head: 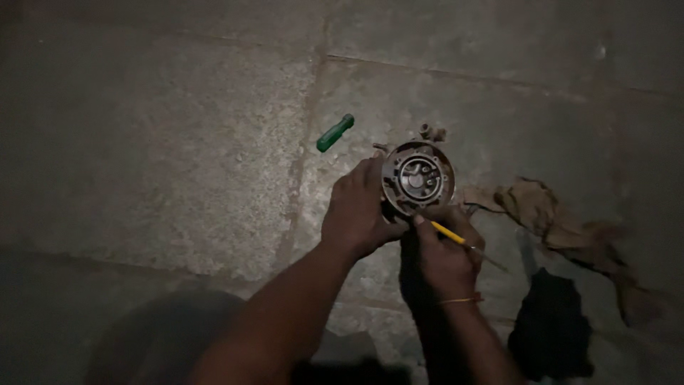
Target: The person holds a circular mechanical component on a tiled floor and uses a yellow-handled screwdriver to probe and adjust internal parts. A green-handled screwdriver and a cloth remain nearby while the person repeatedly manipulates the component with the tool.
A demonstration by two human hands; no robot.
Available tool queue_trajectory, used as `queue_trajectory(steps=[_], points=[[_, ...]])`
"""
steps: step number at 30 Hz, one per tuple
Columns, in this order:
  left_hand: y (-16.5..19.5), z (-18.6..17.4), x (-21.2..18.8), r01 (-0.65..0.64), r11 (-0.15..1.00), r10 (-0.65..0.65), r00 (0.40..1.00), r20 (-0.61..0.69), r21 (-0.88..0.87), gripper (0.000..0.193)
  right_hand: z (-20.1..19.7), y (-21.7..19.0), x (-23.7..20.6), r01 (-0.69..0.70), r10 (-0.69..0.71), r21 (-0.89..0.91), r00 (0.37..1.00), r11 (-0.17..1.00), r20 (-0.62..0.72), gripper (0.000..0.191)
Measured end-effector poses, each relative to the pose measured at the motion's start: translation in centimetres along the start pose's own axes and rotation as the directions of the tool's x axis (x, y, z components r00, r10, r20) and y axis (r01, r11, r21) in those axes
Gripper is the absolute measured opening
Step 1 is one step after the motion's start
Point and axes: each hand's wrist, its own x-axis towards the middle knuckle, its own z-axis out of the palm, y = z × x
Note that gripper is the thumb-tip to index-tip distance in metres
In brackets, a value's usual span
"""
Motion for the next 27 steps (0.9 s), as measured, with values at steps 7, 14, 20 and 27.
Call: queue_trajectory(steps=[7, 14, 20, 27], points=[[1.2, -0.4, 0.1, 0.105, 0.994, -0.105, 0.992, 0.063, 0.016, 0.127, 0.1, 0.8, -0.2, -0.279, 0.311, 0.232, 0.944, 0.932, -0.115, 0.010], [2.7, -1.7, -0.7, 0.195, 0.979, -0.192, 0.980, 0.050, -0.063, 0.139, -1.4, 0.8, 3.7, -0.427, 0.474, 0.340, 0.878, 0.838, -0.066, 0.011], [3.0, -2.2, -0.1, 0.228, 0.973, -0.223, 0.970, 0.096, -0.038, 0.120, -3.0, 0.5, 3.4, -0.272, 0.285, 0.113, 0.951, 0.955, -0.121, 0.014], [2.0, -1.1, 0.8, 0.252, 0.968, -0.251, 0.966, 0.058, -0.007, 0.132, -1.5, -1.3, 2.8, -0.391, 0.399, 0.093, 0.912, 0.916, -0.096, 0.016]])
